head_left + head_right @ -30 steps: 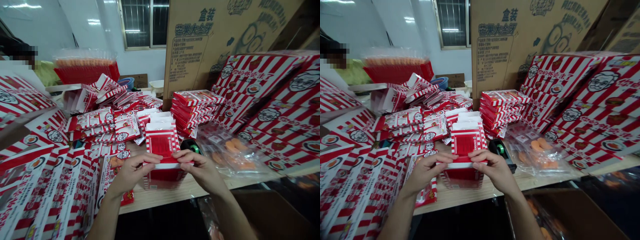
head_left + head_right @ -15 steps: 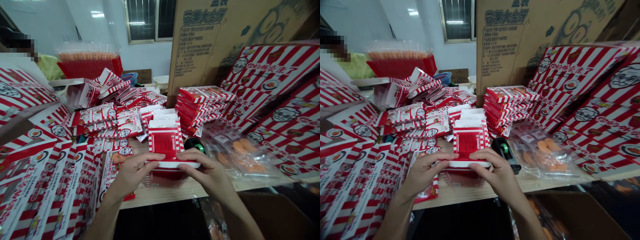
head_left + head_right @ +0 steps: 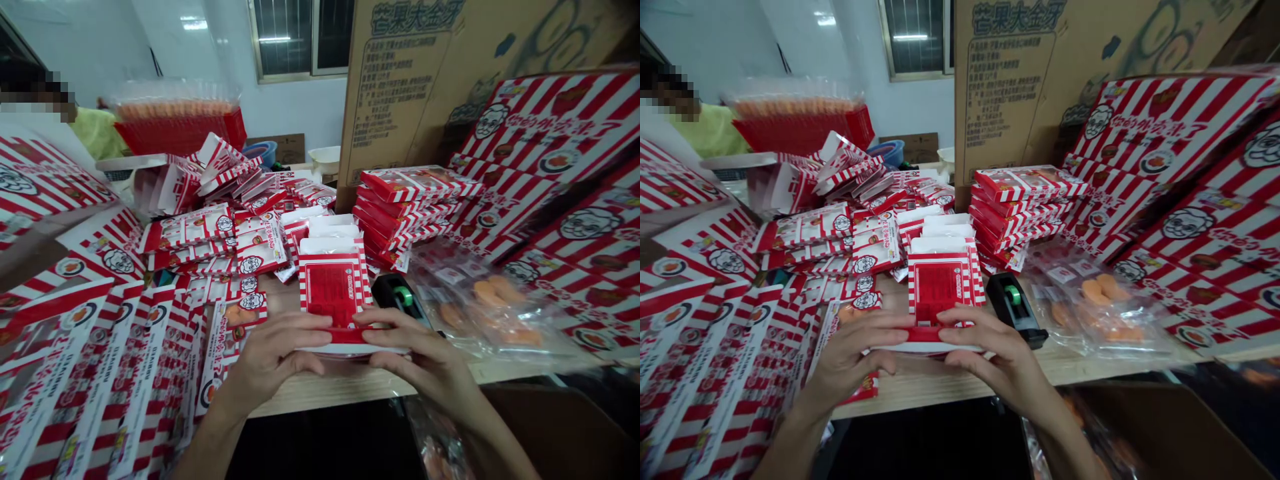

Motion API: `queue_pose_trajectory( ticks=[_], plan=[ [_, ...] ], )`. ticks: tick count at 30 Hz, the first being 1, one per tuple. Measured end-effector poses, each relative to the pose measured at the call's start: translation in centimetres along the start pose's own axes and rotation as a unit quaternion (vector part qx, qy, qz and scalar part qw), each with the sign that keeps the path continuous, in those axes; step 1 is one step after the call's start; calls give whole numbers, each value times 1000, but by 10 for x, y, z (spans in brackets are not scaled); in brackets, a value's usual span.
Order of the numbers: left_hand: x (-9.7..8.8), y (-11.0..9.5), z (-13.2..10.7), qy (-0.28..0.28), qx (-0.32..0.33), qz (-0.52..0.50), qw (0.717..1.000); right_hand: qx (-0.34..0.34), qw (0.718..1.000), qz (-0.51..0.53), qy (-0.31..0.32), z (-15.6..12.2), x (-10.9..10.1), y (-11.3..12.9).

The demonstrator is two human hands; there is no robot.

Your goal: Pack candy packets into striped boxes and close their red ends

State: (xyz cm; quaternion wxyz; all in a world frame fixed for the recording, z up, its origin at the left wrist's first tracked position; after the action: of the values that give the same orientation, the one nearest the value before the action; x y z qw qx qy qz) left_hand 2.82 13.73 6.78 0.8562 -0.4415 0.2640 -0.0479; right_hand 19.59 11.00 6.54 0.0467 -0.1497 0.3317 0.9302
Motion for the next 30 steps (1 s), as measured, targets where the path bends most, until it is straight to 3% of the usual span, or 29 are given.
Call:
queue_pose_trajectory(
  ticks=[6,12,16,20,22,26,28,30],
  plan=[
    [4,7,-13,-89,-9,25,996,18,1000,-5,24,3,3,5],
    [6,9,-11,-84,-25,68,994,107,993,5,-44,3,-1,-5],
    [6,5,-12,-98,-7,66,993,63,996,57,10,6,4,-6],
    [7,1,-15,-121,6,86,989,-6,997,-25,66,1,4,1],
    [8,1,-16,-127,7,103,986,-22,995,-73,63,-5,6,4],
    [8,2,-15,-136,-3,111,984,26,999,-45,-8,-29,0,-5],
    [7,3,-15,-141,-11,107,984,85,987,-76,-114,-52,-27,-23],
    [7,4,-16,-141,-15,105,984,187,934,-190,-237,-88,-69,-46]
  ],
)
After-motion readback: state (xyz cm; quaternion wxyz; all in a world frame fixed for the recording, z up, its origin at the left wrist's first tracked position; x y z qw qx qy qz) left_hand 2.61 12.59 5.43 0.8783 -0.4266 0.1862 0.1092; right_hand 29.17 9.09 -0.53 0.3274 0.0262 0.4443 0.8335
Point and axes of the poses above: each hand's wrist, its own z-axis towards the middle knuckle, its own x-axis out of the palm, y = z × x, the point moved 9 cm from there along z, towards the middle knuckle, and after that the axes turned 15 degrees about -x, right-handed, at the moved point
